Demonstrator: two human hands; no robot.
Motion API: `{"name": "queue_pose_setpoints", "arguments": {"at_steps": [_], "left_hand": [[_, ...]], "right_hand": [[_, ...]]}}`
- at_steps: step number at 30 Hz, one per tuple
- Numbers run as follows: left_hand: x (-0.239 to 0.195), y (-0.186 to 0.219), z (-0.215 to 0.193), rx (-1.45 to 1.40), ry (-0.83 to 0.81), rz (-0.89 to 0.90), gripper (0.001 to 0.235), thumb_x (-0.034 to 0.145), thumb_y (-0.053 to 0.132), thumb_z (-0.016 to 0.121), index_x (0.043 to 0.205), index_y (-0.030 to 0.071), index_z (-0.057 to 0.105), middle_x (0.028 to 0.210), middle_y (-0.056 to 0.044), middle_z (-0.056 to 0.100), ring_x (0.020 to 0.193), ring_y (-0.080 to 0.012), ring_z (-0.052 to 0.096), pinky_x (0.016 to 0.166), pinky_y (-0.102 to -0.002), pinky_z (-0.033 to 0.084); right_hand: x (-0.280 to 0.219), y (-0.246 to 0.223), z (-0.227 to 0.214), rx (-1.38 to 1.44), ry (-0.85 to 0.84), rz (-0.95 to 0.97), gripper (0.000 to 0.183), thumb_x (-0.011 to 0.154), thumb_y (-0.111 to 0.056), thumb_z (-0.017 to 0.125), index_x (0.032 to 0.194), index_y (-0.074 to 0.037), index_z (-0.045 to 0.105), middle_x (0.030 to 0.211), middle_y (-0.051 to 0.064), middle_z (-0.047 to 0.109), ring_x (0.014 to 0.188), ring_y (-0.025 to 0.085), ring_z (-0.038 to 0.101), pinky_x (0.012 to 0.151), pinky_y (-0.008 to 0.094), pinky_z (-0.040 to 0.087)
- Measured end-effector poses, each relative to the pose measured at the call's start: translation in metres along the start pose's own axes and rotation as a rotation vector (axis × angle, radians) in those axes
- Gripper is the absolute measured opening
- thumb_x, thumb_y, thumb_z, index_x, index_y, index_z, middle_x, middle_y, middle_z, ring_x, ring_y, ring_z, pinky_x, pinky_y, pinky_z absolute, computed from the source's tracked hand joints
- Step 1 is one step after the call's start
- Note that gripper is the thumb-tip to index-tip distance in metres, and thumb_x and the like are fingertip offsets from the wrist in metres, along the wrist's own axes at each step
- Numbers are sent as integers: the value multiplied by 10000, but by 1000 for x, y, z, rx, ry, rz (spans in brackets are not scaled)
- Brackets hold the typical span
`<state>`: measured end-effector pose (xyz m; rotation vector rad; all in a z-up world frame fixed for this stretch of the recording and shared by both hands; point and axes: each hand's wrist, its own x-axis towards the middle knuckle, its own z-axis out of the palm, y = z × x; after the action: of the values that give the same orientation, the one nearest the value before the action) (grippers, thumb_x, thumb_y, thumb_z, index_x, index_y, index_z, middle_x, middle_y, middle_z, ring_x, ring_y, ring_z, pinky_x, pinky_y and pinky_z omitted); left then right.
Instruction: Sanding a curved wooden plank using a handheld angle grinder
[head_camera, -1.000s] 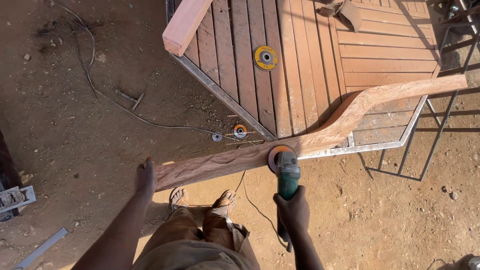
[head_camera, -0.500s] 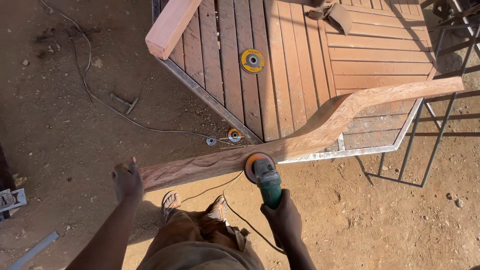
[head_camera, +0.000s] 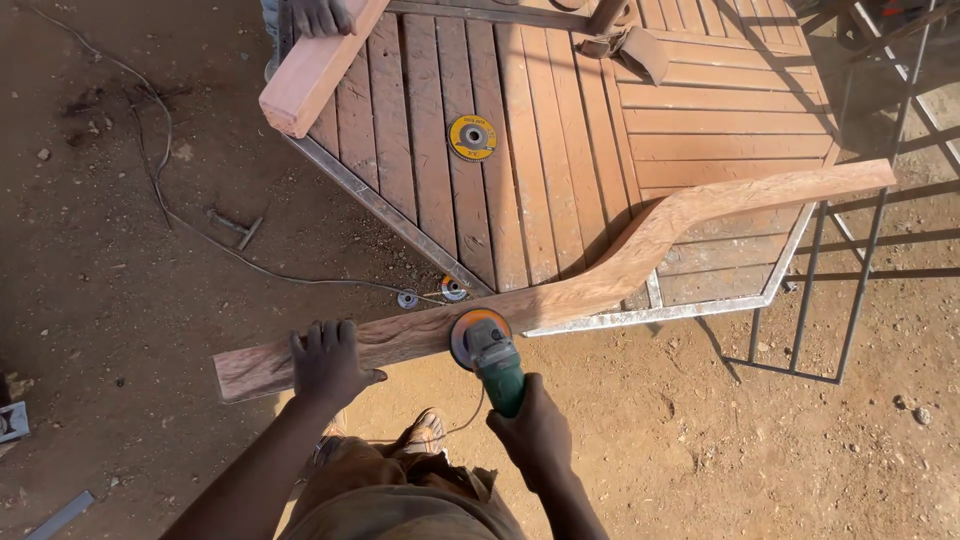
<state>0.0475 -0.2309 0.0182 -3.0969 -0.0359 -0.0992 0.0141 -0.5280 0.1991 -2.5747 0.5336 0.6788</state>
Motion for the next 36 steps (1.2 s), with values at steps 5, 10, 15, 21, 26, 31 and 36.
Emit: {"name": "queue_pose_setpoints", "arguments": {"at_steps": [5,10,15,21,26,31,36], "left_hand": [[10,5,10,28,-200,-33,1077,410,802,922,1189,171,527,1168,-73,637,1065,-315,621,1017,-580,442],[7,7,19,65,-136,-38,1048,385,690,960,1190,169,537,1151,-64,640,1059,-308,633,1001,-583,474],[8,14,21,116,-126,-60,1071,377,648,974,1224,178,516,1147,-56,624,1042,-308,610,1017,-639,465],[12,16,28,116,-171,-79,850,513,387,891,1243,163,518,1153,-72,599,1034,-318,591,1031,-646,432],[15,22,17,134,-242,-105,730,579,359,842,1222,215,529,1168,-63,610,1064,-321,599,1049,-634,411],[25,49,16,107,-308,-31,1289,373,791,973,1380,222,403,1342,-84,529,1241,-337,509,1115,-739,345],[46,102,23,-31,-224,79,1183,466,781,938,1355,181,438,1297,-95,518,1122,-326,524,1019,-603,402]], "right_hand": [[9,6,-5,-158,-75,-147,443,753,-375,689,1068,-182,445,1023,121,703,812,464,664,627,571,474],[43,57,-41,-22,72,-55,438,750,-345,720,1041,-132,473,861,165,729,660,401,636,554,520,430],[76,113,-85,21,159,278,563,754,-472,711,1139,-124,493,1090,169,758,954,406,722,835,535,522],[80,106,-64,61,158,240,570,762,-472,693,1136,-121,445,1058,205,751,944,442,709,828,544,524],[46,51,-27,-31,36,10,472,712,-401,696,1044,-182,441,933,147,728,846,478,659,701,552,471],[44,39,-35,-193,-82,-177,440,781,-399,686,1113,-201,476,1085,109,714,848,501,670,646,591,472],[76,63,-73,-124,66,64,464,745,-431,687,1088,-191,485,979,189,750,883,506,670,691,550,482]]}}
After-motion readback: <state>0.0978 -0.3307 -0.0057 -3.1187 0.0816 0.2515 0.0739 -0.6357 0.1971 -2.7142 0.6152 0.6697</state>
